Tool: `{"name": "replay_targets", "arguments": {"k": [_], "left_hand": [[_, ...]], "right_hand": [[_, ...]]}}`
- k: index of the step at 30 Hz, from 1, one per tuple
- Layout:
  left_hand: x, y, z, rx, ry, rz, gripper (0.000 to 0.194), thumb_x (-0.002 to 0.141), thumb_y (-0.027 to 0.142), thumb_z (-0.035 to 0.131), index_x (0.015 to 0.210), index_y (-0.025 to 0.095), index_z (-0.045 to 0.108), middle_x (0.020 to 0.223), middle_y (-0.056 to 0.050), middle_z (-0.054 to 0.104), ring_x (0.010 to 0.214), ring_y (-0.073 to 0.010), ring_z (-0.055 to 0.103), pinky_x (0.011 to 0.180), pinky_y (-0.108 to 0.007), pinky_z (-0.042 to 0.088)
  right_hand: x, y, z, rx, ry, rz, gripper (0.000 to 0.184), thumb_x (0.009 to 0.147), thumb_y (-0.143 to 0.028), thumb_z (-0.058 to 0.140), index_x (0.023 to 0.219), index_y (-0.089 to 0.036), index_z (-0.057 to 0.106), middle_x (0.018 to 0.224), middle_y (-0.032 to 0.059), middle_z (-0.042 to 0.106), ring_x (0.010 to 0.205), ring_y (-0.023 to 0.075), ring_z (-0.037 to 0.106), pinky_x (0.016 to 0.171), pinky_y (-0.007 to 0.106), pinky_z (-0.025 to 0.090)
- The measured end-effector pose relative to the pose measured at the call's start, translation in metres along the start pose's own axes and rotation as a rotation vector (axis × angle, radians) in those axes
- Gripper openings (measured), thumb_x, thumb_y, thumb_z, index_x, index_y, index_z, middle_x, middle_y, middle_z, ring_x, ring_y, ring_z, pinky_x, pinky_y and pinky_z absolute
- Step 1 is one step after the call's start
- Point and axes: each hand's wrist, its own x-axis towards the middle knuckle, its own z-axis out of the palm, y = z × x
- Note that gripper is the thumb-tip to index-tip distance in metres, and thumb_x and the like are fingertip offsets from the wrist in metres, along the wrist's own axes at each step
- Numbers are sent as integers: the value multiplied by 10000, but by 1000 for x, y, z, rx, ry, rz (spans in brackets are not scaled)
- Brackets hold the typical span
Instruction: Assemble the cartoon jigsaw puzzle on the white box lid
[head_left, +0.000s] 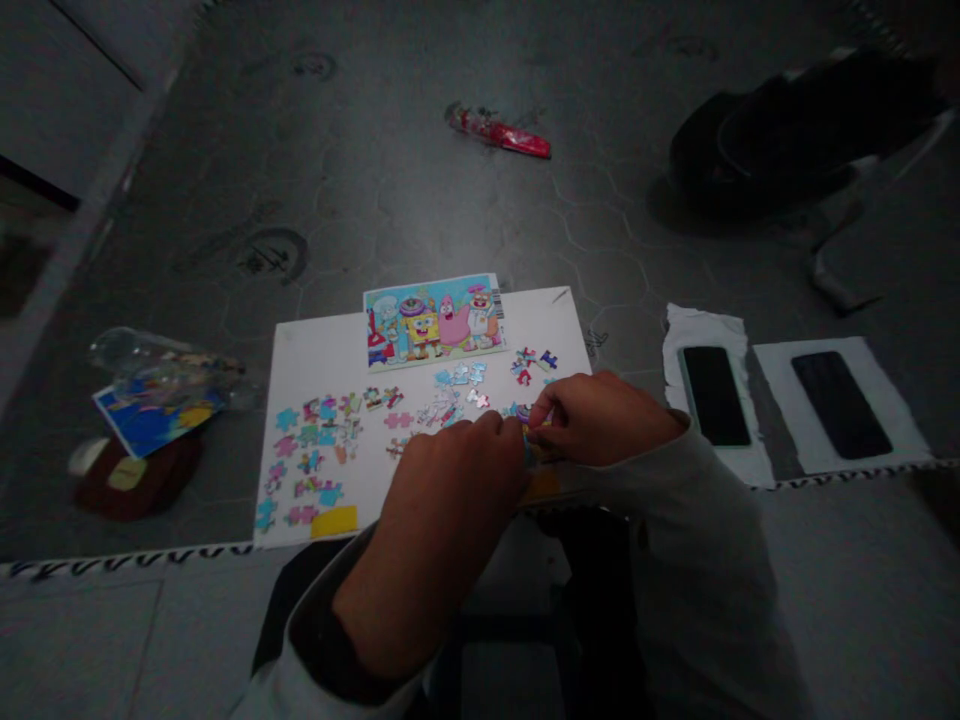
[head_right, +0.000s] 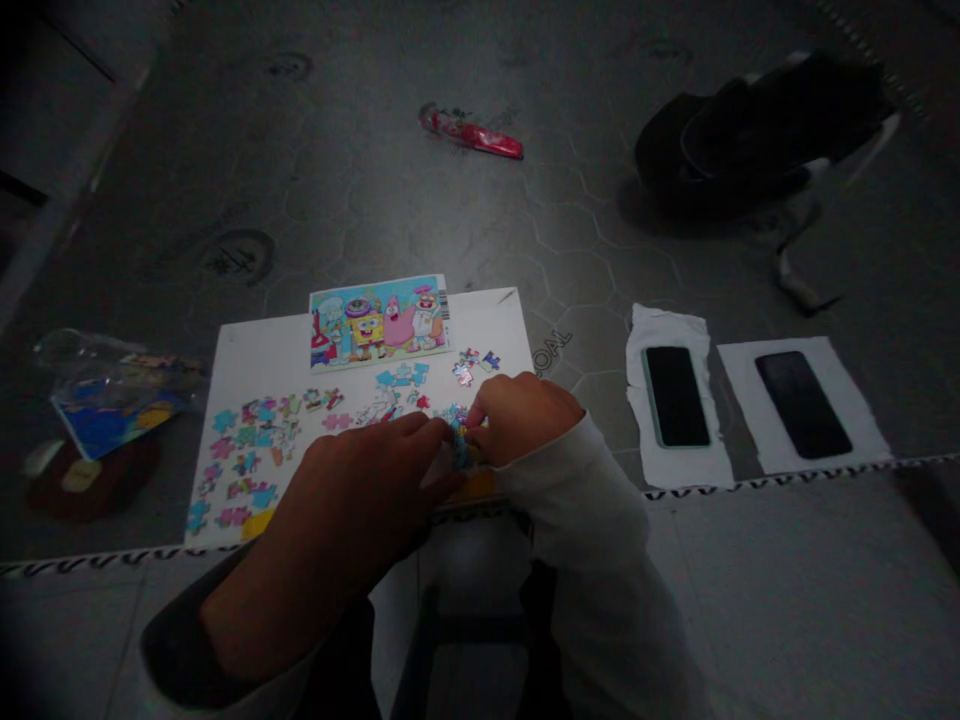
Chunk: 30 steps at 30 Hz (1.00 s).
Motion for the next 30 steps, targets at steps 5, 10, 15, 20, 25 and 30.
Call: {"name": "replay_targets", "arguments": {"k": [5, 10, 15, 20, 25, 30], "left_hand": [[0, 6, 0, 3, -47, -6, 191, 944, 279, 518, 1020, 207, 679, 862, -55, 701, 686, -207, 689, 551, -261, 445], [0, 7, 2, 2, -49, 0, 175, 938, 263, 519, 980, 201, 678, 822, -56, 690, 675, -214, 682, 542, -269, 437], [-3, 8, 4, -9, -33, 27, 171, 928, 212, 511, 982, 197, 672, 838, -53, 693, 658, -206, 680, 518, -273, 412], [-2, 9, 4, 0, -39, 33, 186, 925, 181, 490, 974, 187, 669, 811, -58, 694, 632, -202, 680, 500, -268, 392], [-5, 4, 3, 23, -41, 44, 199, 873, 121, 516, 971, 178, 680, 766, -70, 687, 628, -209, 672, 521, -271, 412], [-15, -8, 0, 13, 37, -4, 206, 897, 157, 500, 946, 212, 692, 756, -63, 699, 598, -207, 661, 492, -270, 360]], "right_hand": [[1, 3, 1, -20, -11, -25, 140, 827, -338, 693, 930, -264, 752, 937, 56, 742, 823, 185, 680, 669, 268, 436], [4, 7, 2, -26, -52, -41, 254, 779, -394, 759, 1002, -273, 739, 975, 54, 743, 871, 201, 688, 701, 272, 454], [5, 7, 3, -33, -43, -29, 248, 773, -401, 765, 983, -272, 740, 987, 58, 741, 932, 230, 690, 747, 294, 474], [3, 5, 2, -7, -33, -18, 225, 773, -384, 764, 966, -270, 745, 955, 53, 741, 919, 226, 687, 734, 289, 464], [1, 4, 1, 6, -26, -2, 185, 766, -365, 770, 931, -284, 746, 906, 26, 735, 863, 211, 680, 706, 296, 454], [1, 4, 4, 6, -6, -33, 145, 778, -341, 760, 914, -290, 750, 871, 22, 739, 781, 199, 673, 681, 310, 453]]}}
